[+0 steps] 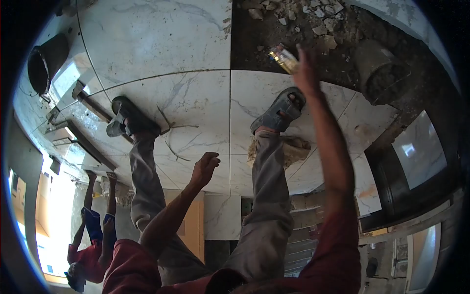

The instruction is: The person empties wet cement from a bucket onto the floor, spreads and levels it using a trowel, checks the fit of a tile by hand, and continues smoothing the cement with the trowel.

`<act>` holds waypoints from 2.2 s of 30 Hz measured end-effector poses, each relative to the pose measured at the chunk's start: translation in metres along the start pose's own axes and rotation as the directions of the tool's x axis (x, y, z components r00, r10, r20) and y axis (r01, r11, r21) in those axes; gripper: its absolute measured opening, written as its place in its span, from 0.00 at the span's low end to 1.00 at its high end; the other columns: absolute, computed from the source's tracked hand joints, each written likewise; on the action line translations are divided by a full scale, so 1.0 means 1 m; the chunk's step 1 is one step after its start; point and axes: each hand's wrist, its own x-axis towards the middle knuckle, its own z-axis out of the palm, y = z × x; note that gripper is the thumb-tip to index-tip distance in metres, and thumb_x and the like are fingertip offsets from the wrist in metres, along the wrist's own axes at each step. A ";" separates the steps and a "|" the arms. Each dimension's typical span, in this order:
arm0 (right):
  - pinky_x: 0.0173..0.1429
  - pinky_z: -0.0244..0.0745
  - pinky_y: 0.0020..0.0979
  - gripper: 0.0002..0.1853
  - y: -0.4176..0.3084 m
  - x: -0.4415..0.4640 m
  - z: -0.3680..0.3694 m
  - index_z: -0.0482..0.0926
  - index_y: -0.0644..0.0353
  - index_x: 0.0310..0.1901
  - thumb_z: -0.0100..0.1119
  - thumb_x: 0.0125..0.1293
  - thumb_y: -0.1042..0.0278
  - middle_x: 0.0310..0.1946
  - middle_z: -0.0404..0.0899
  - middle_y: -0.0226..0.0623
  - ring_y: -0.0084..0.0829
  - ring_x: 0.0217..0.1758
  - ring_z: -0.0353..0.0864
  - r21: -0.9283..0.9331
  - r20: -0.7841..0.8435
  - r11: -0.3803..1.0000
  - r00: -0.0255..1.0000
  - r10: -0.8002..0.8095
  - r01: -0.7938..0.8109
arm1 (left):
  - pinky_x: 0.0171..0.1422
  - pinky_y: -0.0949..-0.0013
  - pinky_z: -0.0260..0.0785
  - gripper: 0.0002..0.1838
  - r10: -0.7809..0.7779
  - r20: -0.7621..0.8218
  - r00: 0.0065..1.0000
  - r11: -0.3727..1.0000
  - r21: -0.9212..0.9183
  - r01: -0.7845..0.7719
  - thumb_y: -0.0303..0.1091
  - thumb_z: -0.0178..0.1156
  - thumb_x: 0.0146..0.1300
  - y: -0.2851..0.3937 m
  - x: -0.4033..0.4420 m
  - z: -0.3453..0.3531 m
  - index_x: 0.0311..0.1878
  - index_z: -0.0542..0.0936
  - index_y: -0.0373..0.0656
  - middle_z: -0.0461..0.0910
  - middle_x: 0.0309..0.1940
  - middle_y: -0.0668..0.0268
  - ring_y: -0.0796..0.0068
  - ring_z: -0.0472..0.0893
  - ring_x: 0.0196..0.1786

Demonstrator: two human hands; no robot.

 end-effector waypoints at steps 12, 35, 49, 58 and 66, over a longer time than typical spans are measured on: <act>0.56 0.68 0.47 0.22 0.042 0.044 -0.033 0.72 0.66 0.51 0.59 0.54 0.66 0.45 0.76 0.54 0.53 0.50 0.75 0.007 -0.128 0.984 0.976 0.178 -0.178 | 0.46 0.70 0.70 0.20 -0.044 -0.064 0.997 0.999 -0.022 0.043 0.40 0.48 0.66 -0.018 -0.019 -0.019 0.52 0.72 0.33 0.81 0.36 0.59 0.73 0.78 0.39; 0.68 0.58 0.41 0.32 -0.302 -0.012 0.023 0.61 0.68 0.61 0.61 0.58 0.63 0.60 0.61 0.57 0.51 0.66 0.60 0.828 0.170 0.514 0.974 0.152 -0.224 | 0.45 0.73 0.69 0.18 0.101 -0.163 0.981 0.948 -0.283 -0.145 0.40 0.50 0.68 0.069 0.011 -0.074 0.52 0.72 0.36 0.77 0.38 0.64 0.76 0.76 0.39; 0.56 0.72 0.42 0.27 -0.014 -0.137 -0.125 0.62 0.63 0.64 0.51 0.64 0.65 0.53 0.74 0.55 0.50 0.53 0.77 0.342 0.203 0.809 0.879 0.432 -0.477 | 0.39 0.70 0.70 0.16 0.518 0.151 0.842 0.847 0.047 -0.529 0.39 0.54 0.64 0.211 0.112 0.072 0.47 0.75 0.36 0.80 0.38 0.62 0.75 0.79 0.37; 0.50 0.75 0.42 0.27 -0.056 0.016 -0.251 0.62 0.61 0.64 0.52 0.64 0.64 0.45 0.77 0.58 0.50 0.48 0.79 0.314 0.130 0.938 0.986 0.108 -0.144 | 0.30 0.56 0.70 0.11 0.387 0.469 0.794 0.217 0.790 -0.573 0.34 0.65 0.49 -0.045 0.005 -0.006 0.26 0.73 0.41 0.74 0.26 0.56 0.57 0.78 0.28; 0.51 0.72 0.44 0.30 0.078 0.009 -0.396 0.61 0.63 0.64 0.54 0.63 0.62 0.47 0.75 0.56 0.49 0.48 0.77 -0.198 -0.121 0.880 0.902 0.415 -0.432 | 0.35 0.65 0.72 0.20 -0.196 0.083 0.977 0.706 0.704 0.082 0.43 0.47 0.66 -0.036 -0.091 -0.046 0.27 0.76 0.37 0.81 0.23 0.56 0.66 0.81 0.24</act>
